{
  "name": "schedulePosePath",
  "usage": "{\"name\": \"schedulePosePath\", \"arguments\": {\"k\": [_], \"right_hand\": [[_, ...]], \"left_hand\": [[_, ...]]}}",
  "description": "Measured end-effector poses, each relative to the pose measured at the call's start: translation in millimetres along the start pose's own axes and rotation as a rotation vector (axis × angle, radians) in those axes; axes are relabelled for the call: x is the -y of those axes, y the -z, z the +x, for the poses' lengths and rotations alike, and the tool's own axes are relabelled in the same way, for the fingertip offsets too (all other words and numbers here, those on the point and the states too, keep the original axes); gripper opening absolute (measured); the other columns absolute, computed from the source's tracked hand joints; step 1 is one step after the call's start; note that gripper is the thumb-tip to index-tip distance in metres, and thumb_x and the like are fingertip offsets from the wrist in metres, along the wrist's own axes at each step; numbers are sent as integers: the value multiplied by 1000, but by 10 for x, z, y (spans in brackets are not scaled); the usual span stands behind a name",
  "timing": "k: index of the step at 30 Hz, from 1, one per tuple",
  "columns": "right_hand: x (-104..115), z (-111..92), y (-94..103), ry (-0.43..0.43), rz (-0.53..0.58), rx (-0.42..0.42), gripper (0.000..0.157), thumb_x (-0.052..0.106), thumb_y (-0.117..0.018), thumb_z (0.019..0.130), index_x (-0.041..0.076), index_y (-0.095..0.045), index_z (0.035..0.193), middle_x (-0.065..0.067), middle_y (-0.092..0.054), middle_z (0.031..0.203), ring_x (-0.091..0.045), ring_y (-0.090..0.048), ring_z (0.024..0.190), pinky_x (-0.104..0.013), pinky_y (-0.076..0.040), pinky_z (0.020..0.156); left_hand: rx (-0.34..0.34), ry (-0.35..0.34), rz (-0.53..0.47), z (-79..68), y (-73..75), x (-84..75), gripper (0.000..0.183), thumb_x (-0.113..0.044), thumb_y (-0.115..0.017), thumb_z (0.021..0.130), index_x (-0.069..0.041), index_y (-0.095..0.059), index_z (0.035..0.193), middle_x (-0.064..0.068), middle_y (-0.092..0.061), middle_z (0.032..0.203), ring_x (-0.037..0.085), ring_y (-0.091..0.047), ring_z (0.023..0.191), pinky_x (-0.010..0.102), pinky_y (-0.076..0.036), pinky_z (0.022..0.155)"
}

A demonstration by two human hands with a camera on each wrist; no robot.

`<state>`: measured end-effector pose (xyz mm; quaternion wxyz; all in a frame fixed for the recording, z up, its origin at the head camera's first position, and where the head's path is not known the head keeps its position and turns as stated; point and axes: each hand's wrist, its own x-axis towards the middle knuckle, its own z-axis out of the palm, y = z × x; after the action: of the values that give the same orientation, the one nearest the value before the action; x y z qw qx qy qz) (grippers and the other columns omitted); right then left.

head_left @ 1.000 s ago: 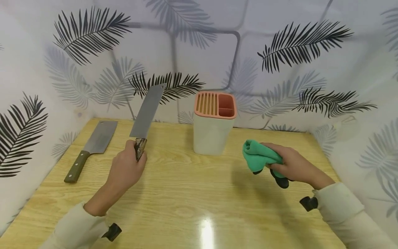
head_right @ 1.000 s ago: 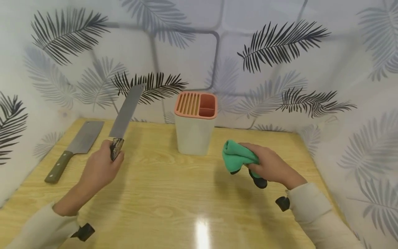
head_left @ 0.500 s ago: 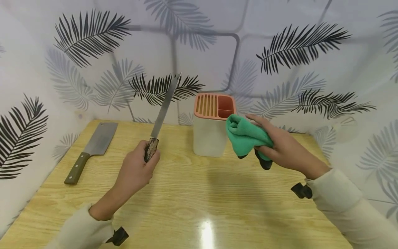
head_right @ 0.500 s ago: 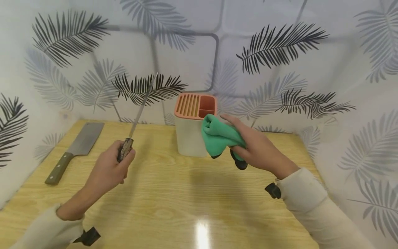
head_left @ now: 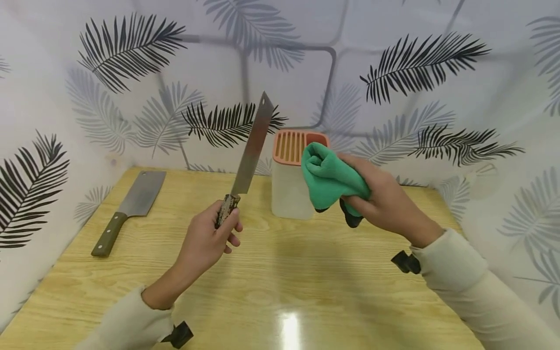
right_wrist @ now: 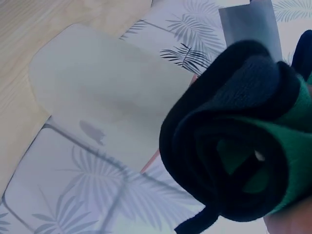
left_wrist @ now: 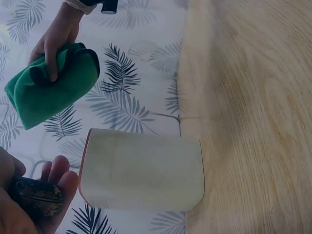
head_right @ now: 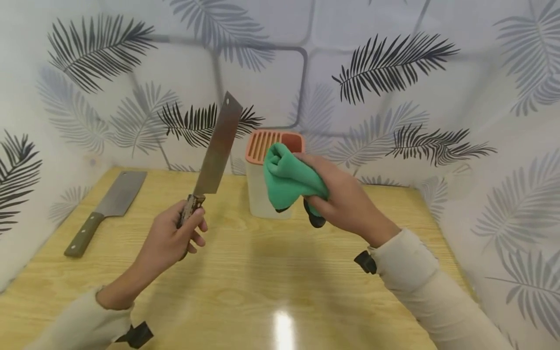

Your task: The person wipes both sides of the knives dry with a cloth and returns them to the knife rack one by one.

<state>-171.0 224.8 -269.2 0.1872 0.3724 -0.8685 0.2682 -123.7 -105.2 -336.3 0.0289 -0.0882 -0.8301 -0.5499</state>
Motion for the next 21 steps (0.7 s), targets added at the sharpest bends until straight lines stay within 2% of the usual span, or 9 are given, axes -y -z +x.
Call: {"name": "schedulePosePath", "arguments": {"k": [3,5,8,10,13,17,20,21], "right_hand": [[56,41,-17,13,-5,-42,71,-5,-73,83,9,-45,147,-13,-63,133,-22,-62,97,-40,-50,80],[85,65,-36,34,13,-67,67,-6,-73,82,8,-49,144,-13,-64,132,-22,-63,99,-40,-51,82],[135,96,-68,84,5,-109,63,-7,-71,83,8,-54,142,-12,-63,134,-25,-63,113,-42,-52,90],[169,115,-98,115,-31,-143,63,-8,-68,84,10,-54,143,-12,-61,138,-28,-62,120,-44,-53,90],[237,136,-153,166,-158,-187,66,-5,-67,84,11,-51,146,-12,-59,141,-33,-63,120,-43,-56,73],[336,150,-258,245,-356,-229,63,3,-66,88,14,-47,147,-13,-58,142,-35,-65,116,-40,-53,50],[416,152,-353,295,-454,-253,59,7,-69,89,19,-50,144,-14,-58,140,-36,-67,114,-41,-55,49],[439,151,-384,306,-471,-253,59,7,-70,89,21,-51,143,-14,-58,140,-36,-67,113,-42,-58,53]], "left_hand": [[34,-1,-62,15,-39,-14,30,-31,-50,106,-3,-60,111,17,-71,97,13,-72,68,27,-61,57],[80,2,-131,26,-72,-9,32,-30,-50,106,0,-59,113,15,-71,96,11,-73,70,28,-61,58],[185,13,-306,39,-154,2,32,-28,-45,108,1,-56,114,9,-66,89,9,-69,63,29,-60,53],[263,19,-432,42,-225,-2,31,-29,-41,109,0,-53,111,2,-59,82,8,-63,56,30,-58,49],[363,15,-575,35,-339,-27,29,-31,-36,110,-5,-48,107,-3,-49,75,8,-53,49,29,-54,44],[447,-13,-657,31,-474,-71,28,-32,-33,111,-7,-44,102,-4,-43,74,7,-49,48,27,-53,44],[482,-57,-673,38,-543,-97,29,-30,-31,111,-7,-42,97,-4,-41,74,6,-49,48,26,-53,44],[489,-74,-673,45,-559,-105,29,-30,-31,111,-8,-42,95,-4,-41,74,6,-49,48,26,-53,44]]}}
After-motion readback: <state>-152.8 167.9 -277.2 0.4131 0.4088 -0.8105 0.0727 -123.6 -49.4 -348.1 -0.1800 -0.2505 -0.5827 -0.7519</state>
